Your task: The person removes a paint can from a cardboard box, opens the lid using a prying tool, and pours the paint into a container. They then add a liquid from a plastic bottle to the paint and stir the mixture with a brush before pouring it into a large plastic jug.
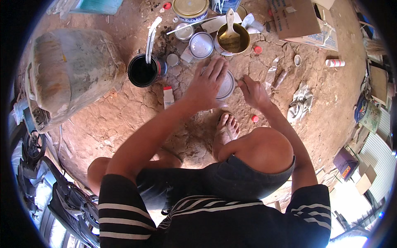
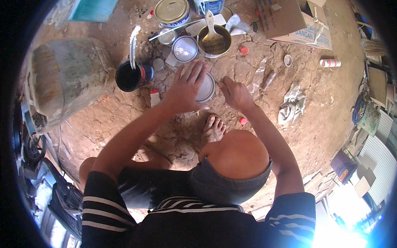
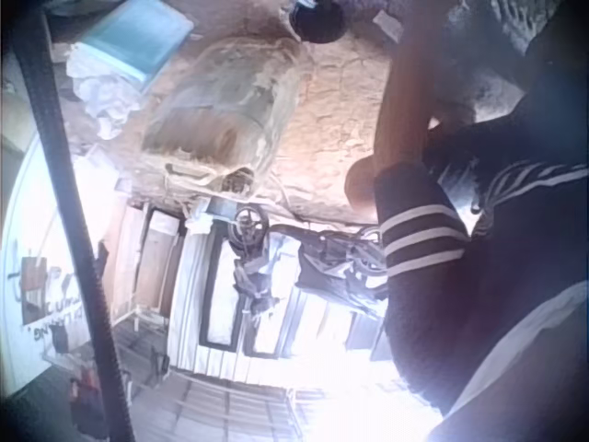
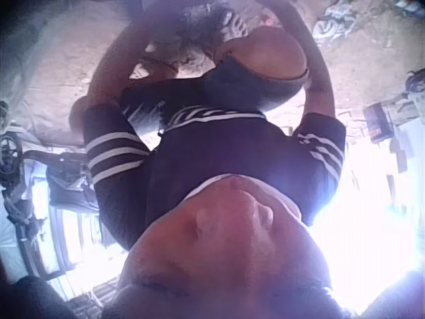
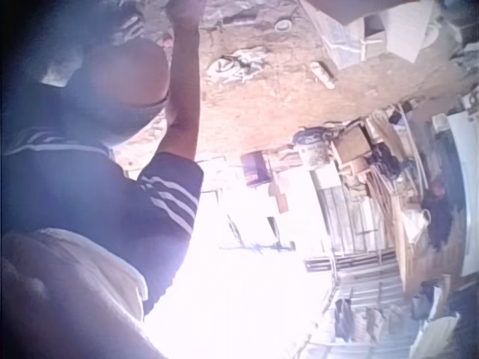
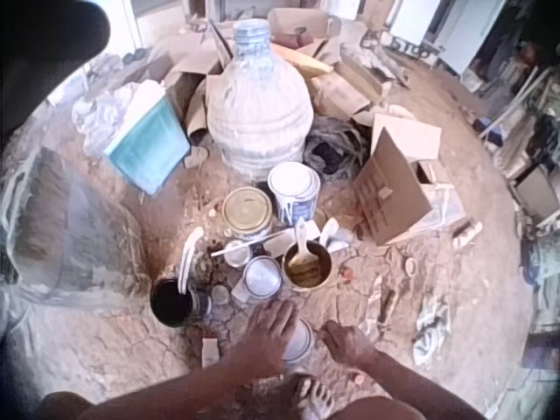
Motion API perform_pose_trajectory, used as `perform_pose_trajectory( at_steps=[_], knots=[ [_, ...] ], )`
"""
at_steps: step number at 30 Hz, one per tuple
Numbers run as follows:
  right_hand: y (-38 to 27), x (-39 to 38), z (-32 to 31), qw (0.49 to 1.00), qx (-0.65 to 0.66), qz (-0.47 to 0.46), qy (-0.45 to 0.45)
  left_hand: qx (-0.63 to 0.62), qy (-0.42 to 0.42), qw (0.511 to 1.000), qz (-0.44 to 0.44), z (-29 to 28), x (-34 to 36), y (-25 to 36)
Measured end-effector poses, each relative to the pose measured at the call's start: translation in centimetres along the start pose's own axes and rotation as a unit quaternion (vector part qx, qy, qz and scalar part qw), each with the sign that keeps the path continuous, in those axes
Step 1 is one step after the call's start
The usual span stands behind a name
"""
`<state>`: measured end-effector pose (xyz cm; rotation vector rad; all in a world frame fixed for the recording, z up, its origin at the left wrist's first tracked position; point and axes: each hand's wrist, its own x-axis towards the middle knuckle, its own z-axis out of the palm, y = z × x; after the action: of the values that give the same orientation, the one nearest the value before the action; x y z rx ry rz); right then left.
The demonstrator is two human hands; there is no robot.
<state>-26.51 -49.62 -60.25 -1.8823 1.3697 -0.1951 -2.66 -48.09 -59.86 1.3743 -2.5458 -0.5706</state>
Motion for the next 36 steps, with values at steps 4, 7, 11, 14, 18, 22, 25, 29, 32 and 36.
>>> perform_pose_trajectory(
  at_steps=[4, 7, 11, 14, 18, 22, 25, 29, 32, 36],
  knots=[
    [0.3, 1.0, 0.2, 0.990, 0.008, -0.121, 0.074, -0.018, 0.043, 0.978, -0.203, 1.7, -0.4, 3.9],
    [0.2, 1.8, -0.3, 0.999, 0.038, -0.032, 0.015, -0.049, 0.026, 0.980, -0.189, 1.8, 0.4, 3.2],
    [-0.6, 0.7, 0.0, 0.998, 0.055, 0.042, -0.006, -0.047, -0.015, 0.999, -0.022, 0.9, 0.3, -0.7],
    [-1.6, -1.7, 0.9, 0.989, 0.088, 0.118, -0.001, -0.016, -0.062, 0.993, 0.098, 0.3, 0.8, -2.3],
    [-2.2, -3.7, 2.7, 0.987, 0.072, 0.133, 0.057, -0.018, -0.086, 0.984, 0.153, 0.0, 1.0, -2.3],
    [-0.7, -3.9, 3.8, 0.992, 0.011, 0.035, 0.118, -0.045, -0.067, 0.985, 0.152, 0.4, 1.1, -2.3],
    [0.5, -4.1, 3.7, 0.995, 0.006, 0.021, 0.098, -0.056, -0.063, 0.984, 0.154, 0.4, 0.9, -2.1],
    [-0.4, -2.2, 2.1, 0.992, 0.111, 0.056, 0.026, -0.069, -0.072, 0.983, 0.152, 0.3, 0.8, -2.3],
    [-0.1, -1.4, 0.5, 0.995, 0.068, 0.064, -0.023, -0.064, -0.089, 0.982, 0.153, 0.3, 1.0, -2.2],
    [0.5, -1.2, 0.6, 1.000, 0.012, 0.012, -0.025, -0.084, -0.101, 0.980, 0.151, 0.2, 0.9, -2.2]
  ],
)
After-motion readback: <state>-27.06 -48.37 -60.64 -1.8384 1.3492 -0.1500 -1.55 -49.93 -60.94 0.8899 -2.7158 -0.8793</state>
